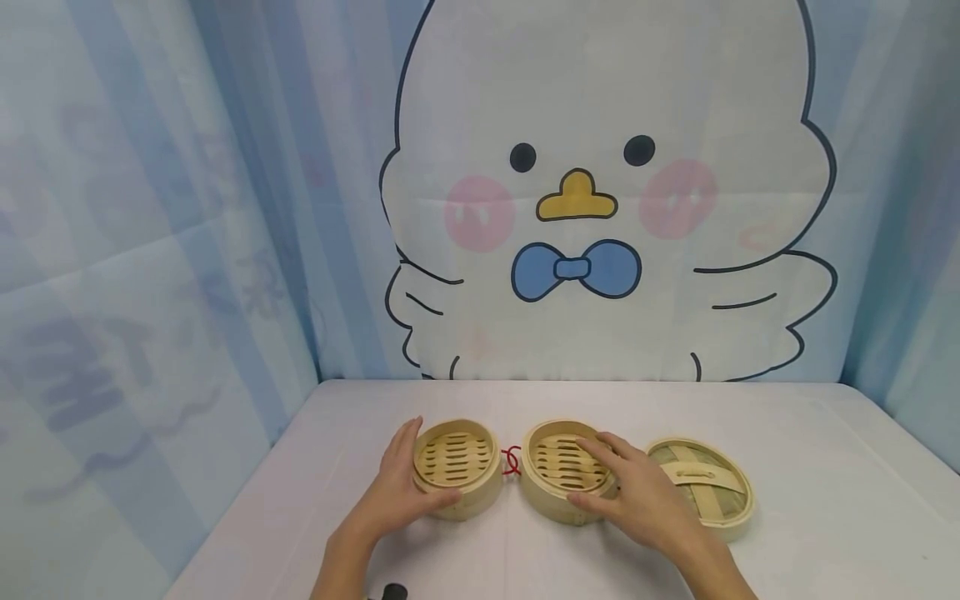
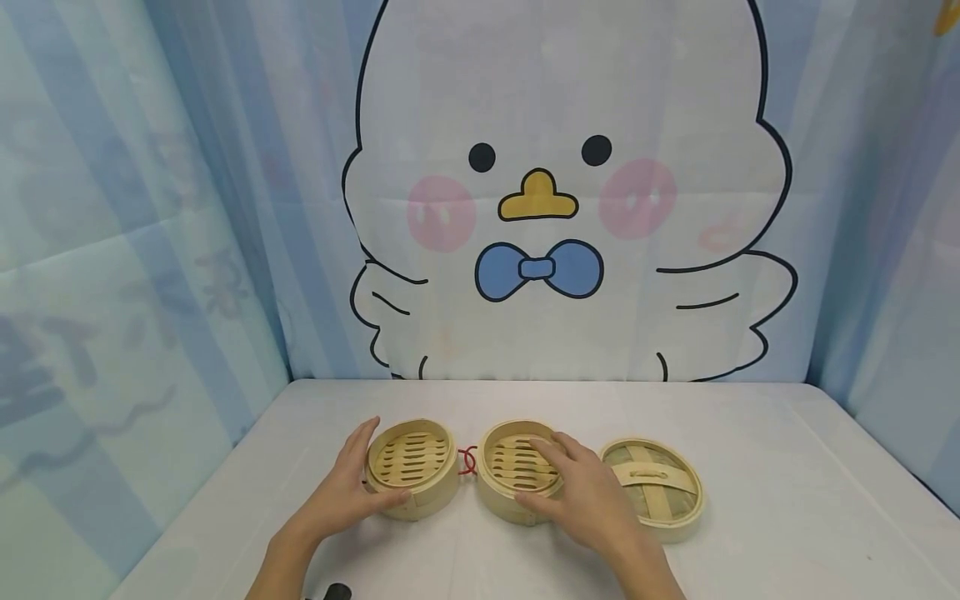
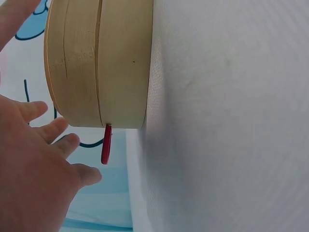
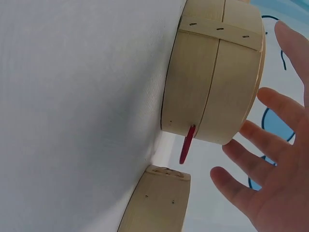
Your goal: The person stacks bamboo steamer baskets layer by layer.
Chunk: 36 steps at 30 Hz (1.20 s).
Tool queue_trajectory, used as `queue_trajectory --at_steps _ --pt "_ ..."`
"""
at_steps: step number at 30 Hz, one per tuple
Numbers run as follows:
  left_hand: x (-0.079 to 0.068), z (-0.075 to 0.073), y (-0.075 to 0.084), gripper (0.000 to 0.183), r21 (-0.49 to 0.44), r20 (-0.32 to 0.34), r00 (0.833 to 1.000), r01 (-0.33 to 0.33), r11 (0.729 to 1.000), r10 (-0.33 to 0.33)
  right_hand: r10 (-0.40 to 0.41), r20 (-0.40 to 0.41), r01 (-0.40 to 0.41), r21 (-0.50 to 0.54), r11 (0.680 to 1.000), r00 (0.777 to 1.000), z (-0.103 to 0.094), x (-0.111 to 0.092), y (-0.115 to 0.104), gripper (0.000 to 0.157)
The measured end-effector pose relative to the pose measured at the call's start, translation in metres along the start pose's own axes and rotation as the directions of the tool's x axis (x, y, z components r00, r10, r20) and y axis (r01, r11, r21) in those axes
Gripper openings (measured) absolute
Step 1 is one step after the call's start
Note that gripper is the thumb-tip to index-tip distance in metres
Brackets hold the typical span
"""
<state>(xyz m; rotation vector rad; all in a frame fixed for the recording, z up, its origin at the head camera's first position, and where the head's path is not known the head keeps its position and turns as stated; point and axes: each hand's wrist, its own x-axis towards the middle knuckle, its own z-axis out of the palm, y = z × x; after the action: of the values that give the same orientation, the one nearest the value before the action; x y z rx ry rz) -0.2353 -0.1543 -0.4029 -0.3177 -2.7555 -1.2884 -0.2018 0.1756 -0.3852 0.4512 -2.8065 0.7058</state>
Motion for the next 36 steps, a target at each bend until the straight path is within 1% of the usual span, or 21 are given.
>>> queue_trajectory --at_steps 6,14,17,21,26,29,36 --pt "-0.0002 0.0002 -0.0001 0.123 -0.014 0.011 1.0 0.013 1.0 -0.013 -0.003 -0.004 0.003 -0.019 1.0 1.0 0.0003 -0.0006 0.0 0.081" --pt "-0.0008 -0.0001 -0.0019 0.124 -0.021 0.042 0.999 0.034 0.999 -0.033 0.016 0.026 -0.015 -0.032 0.999 1.0 0.0 -0.0011 -0.0012 0.081" --pt "-0.0013 0.0001 -0.0032 0.124 -0.024 0.048 0.998 0.028 0.999 -0.027 0.015 0.031 -0.013 -0.042 0.999 0.999 0.0007 -0.0008 -0.0013 0.08" --pt "-0.0016 0.0008 -0.0043 0.124 -0.031 0.054 0.998 0.02 0.999 -0.018 0.003 0.017 -0.002 -0.044 0.999 1.0 0.0012 -0.0019 -0.0009 0.073" --pt "-0.0016 0.0008 -0.0051 0.123 -0.04 0.064 0.998 0.03 0.999 -0.028 -0.022 -0.013 0.021 -0.048 0.999 1.0 0.0032 -0.0028 0.0013 0.064" --pt "-0.0022 0.0005 -0.0058 0.123 -0.043 0.063 0.998 0.024 0.999 -0.021 -0.036 -0.023 0.035 -0.049 0.998 0.999 0.0043 -0.0025 0.0029 0.057" --pt "-0.0035 -0.001 -0.0084 0.123 -0.053 0.066 0.998 0.012 0.999 -0.008 -0.039 -0.014 0.04 0.006 0.999 0.999 0.004 -0.0021 0.0037 0.041"
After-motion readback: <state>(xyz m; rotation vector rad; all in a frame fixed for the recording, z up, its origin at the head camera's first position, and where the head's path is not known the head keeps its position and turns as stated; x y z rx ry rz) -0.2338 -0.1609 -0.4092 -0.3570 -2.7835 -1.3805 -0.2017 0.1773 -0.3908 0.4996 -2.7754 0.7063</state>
